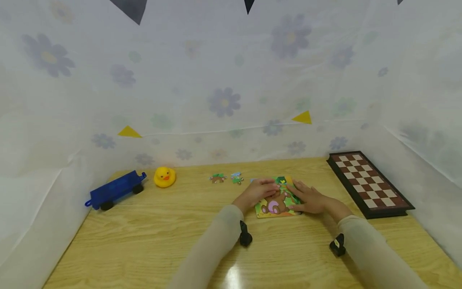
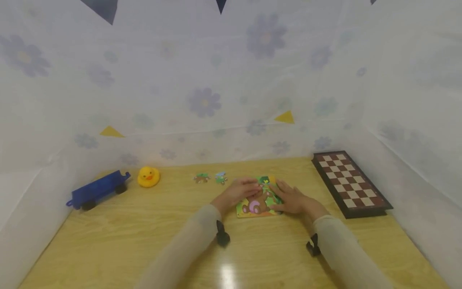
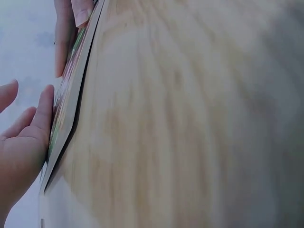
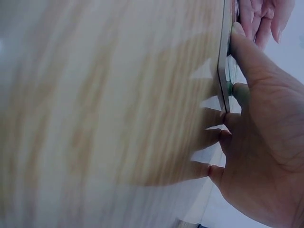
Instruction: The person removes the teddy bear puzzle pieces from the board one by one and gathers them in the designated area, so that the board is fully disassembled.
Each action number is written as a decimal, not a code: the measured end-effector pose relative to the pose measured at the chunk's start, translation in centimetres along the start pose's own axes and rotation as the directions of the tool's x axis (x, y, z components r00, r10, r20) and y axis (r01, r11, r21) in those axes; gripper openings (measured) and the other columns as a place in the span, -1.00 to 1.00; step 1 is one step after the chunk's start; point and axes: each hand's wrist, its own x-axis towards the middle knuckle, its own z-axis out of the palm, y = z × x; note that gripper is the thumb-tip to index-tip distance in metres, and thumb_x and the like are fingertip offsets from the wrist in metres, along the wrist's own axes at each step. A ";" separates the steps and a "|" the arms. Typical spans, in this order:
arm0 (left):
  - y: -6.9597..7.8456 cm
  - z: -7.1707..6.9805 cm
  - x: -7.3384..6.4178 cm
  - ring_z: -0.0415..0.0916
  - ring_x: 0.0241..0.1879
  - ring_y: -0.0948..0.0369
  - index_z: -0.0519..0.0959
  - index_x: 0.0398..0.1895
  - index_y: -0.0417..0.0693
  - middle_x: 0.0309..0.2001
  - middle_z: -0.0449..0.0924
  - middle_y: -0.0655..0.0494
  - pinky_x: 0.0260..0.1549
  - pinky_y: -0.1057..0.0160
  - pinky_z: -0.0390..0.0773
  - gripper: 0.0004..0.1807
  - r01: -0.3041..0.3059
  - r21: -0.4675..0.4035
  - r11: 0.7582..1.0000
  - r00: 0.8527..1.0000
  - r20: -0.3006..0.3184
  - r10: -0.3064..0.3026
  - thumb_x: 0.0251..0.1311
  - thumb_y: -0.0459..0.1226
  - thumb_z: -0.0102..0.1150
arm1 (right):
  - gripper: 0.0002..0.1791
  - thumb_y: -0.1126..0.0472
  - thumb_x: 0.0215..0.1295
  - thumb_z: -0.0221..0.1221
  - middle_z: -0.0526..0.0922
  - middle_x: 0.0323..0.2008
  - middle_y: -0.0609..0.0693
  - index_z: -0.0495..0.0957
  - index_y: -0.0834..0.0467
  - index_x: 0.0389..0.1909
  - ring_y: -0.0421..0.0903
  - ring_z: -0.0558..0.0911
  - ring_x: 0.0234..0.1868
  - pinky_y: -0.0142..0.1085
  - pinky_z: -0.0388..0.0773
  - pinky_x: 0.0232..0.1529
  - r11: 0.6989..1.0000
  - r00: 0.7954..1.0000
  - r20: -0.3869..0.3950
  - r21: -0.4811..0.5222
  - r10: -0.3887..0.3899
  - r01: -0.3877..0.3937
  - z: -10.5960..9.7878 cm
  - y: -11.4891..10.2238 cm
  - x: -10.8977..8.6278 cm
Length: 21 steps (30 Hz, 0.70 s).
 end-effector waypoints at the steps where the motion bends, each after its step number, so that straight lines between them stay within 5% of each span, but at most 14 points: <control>1: 0.0 0.1 0.1 0.51 0.08 0.10 0.25 0.31 -0.37 0.10 0.51 -0.18 0.04 0.29 0.52 -0.46 0.001 0.004 1.000 1.000 0.006 -0.001 0.33 -0.32 0.08 | -0.07 -0.22 0.33 0.03 -0.22 0.42 0.41 -0.09 0.28 0.47 0.37 -0.19 0.41 0.44 -0.24 0.22 1.000 1.000 0.004 0.007 0.002 -0.002 0.0 0.0 0.0; 6: -0.2 0.5 0.4 0.52 0.07 0.09 0.16 0.37 -0.35 0.23 0.39 -0.18 0.03 0.27 0.53 -0.39 0.002 0.001 1.000 1.000 0.014 -0.002 0.33 -0.32 0.08 | -0.07 -0.18 0.33 0.06 -0.21 0.42 0.42 -0.09 0.30 0.46 0.38 -0.17 0.40 0.45 -0.24 0.20 1.000 1.000 -0.007 0.015 -0.004 0.005 0.0 -0.1 -0.1; 14: -0.3 0.8 0.9 0.50 -0.22 0.29 0.15 0.41 -0.25 0.39 0.18 -0.06 -0.17 0.36 0.55 -0.38 0.014 0.126 0.992 0.999 0.033 -0.018 0.36 -0.24 0.05 | -0.07 -0.21 0.32 0.05 -0.21 0.43 0.41 -0.08 0.27 0.47 0.37 -0.17 0.41 0.44 -0.23 0.22 1.000 1.000 -0.007 0.009 0.003 -0.003 0.1 -0.1 -0.1; 21: -0.4 0.6 0.8 0.39 0.16 0.19 0.17 0.42 -0.16 0.39 0.18 0.02 0.07 0.24 0.47 -0.37 0.026 0.136 0.990 0.999 0.040 -0.032 0.33 -0.25 0.08 | 0.01 -0.20 0.30 0.08 -0.16 0.41 0.43 -0.15 0.37 0.44 0.38 -0.13 0.40 0.41 -0.20 0.24 0.999 0.999 -0.034 0.042 0.022 -0.021 0.2 0.0 -0.1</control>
